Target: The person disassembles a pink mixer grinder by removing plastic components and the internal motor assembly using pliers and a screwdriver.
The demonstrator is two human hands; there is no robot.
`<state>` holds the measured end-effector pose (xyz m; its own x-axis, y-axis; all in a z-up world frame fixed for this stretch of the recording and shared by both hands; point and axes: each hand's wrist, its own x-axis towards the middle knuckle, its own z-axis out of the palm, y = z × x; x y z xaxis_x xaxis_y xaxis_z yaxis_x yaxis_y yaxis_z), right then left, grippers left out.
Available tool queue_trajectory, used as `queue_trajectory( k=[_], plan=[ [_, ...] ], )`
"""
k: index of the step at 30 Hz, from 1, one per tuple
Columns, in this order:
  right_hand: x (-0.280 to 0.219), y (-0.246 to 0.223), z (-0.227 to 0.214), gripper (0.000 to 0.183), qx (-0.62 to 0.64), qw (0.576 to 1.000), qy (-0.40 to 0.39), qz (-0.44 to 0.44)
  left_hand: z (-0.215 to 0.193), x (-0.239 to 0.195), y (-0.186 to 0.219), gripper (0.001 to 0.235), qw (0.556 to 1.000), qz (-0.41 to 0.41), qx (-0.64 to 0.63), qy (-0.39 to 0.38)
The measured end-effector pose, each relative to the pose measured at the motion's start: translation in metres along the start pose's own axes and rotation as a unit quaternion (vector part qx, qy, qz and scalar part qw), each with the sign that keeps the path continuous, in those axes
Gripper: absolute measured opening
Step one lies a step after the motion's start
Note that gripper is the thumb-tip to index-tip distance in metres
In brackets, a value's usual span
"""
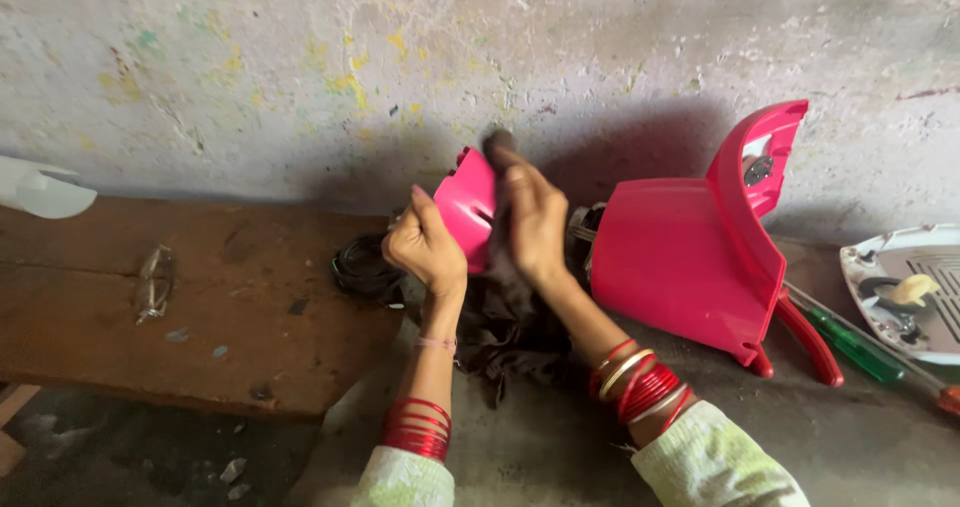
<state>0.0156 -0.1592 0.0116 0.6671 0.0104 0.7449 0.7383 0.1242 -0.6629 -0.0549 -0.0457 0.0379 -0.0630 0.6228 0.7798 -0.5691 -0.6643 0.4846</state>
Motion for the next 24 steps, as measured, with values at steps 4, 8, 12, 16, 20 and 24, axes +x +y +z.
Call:
queue_trajectory(
  k=[4,8,12,16,20,24],
  plan=[
    [-0.022,-0.084,0.015,0.037,-0.263,0.926,-0.078,-0.259,-0.003,0.000,-0.005,0.045,0.999,-0.028,0.038,0.001],
    [-0.020,-0.119,0.019,0.041,-0.311,0.888,-0.110,-0.321,-0.002,-0.002,-0.003,0.041,0.998,-0.044,-0.026,-0.032],
    [-0.015,-0.122,0.020,0.040,-0.277,0.936,-0.072,-0.206,-0.007,0.001,0.000,0.040,0.996,-0.033,-0.062,-0.061],
    [-0.012,-0.124,0.019,0.040,-0.235,0.962,-0.063,-0.126,-0.010,0.007,-0.003,0.040,0.988,-0.067,-0.114,-0.085],
    [-0.011,-0.126,0.026,0.041,-0.204,0.976,-0.052,-0.054,-0.014,0.014,-0.010,0.040,0.980,-0.094,-0.153,-0.084],
    [-0.006,-0.107,0.025,0.042,-0.132,0.991,-0.019,0.021,-0.015,0.012,-0.016,0.043,0.986,-0.060,-0.128,-0.088]
  ],
)
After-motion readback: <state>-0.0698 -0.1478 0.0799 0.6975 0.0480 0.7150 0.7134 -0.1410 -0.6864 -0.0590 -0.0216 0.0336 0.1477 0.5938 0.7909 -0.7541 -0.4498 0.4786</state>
